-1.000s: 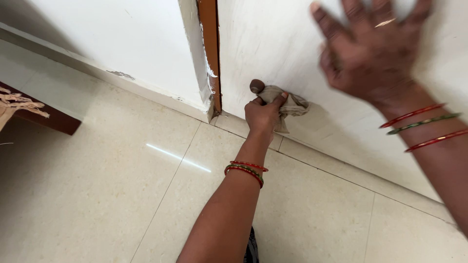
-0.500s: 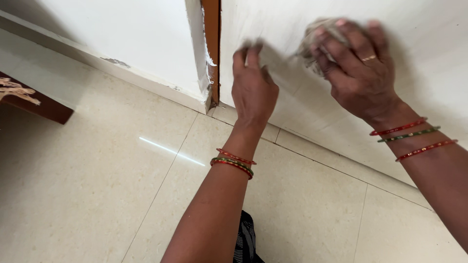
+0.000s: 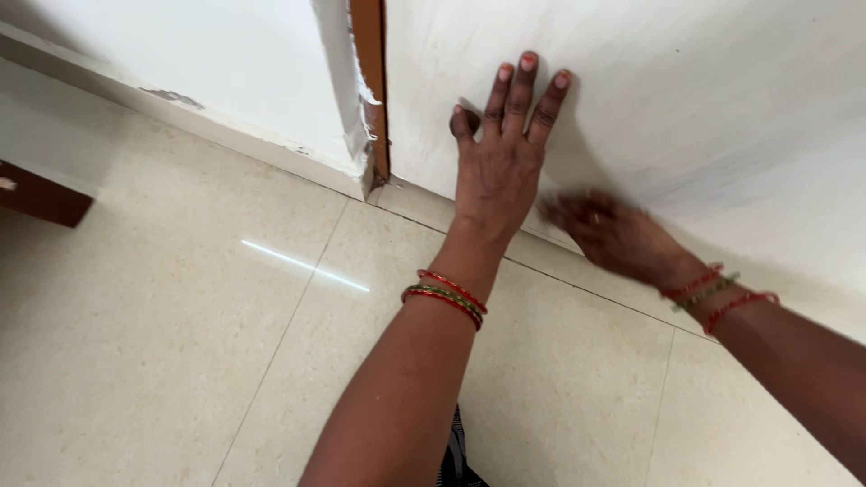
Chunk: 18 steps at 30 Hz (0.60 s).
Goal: The person wipes a white door with a cloth, moving from the upper section down to the lower edge. The person uses the right hand to wipe while the left hand stabilizes the door surface.
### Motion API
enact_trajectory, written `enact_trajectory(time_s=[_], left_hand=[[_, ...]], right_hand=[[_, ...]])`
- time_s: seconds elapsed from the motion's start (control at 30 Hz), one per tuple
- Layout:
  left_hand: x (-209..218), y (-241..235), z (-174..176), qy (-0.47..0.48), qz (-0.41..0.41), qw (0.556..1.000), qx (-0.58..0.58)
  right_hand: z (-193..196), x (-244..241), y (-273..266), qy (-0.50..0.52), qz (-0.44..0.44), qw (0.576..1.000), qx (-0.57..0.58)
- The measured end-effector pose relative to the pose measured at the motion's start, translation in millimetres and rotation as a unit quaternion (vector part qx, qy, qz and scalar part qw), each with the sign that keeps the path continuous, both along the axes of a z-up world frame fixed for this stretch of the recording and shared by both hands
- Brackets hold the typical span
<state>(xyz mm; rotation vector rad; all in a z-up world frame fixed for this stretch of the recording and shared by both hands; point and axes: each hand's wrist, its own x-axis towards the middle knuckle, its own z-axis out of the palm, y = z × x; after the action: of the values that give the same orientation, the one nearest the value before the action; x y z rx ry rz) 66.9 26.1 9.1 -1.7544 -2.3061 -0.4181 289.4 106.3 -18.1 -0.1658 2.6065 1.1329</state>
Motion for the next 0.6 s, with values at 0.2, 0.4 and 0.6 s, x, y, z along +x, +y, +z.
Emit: enact_trajectory(time_s=[0.2,0.4,0.6], left_hand=[[3,6,-6,0.003,0.029,0.997,0.073],[3,3,-4,0.042,0.042,0.998,-0.029],[1,3,-4,0.036,0.041,0.998,0.010]], right_hand=[[-18,-46,8,0.243,-0.065,0.963,-0.093],[-62,32,-15,-0.122,-0.051,0.990,0.048],[-8,115,0,-0.263,-0.057,0.962,0.037]])
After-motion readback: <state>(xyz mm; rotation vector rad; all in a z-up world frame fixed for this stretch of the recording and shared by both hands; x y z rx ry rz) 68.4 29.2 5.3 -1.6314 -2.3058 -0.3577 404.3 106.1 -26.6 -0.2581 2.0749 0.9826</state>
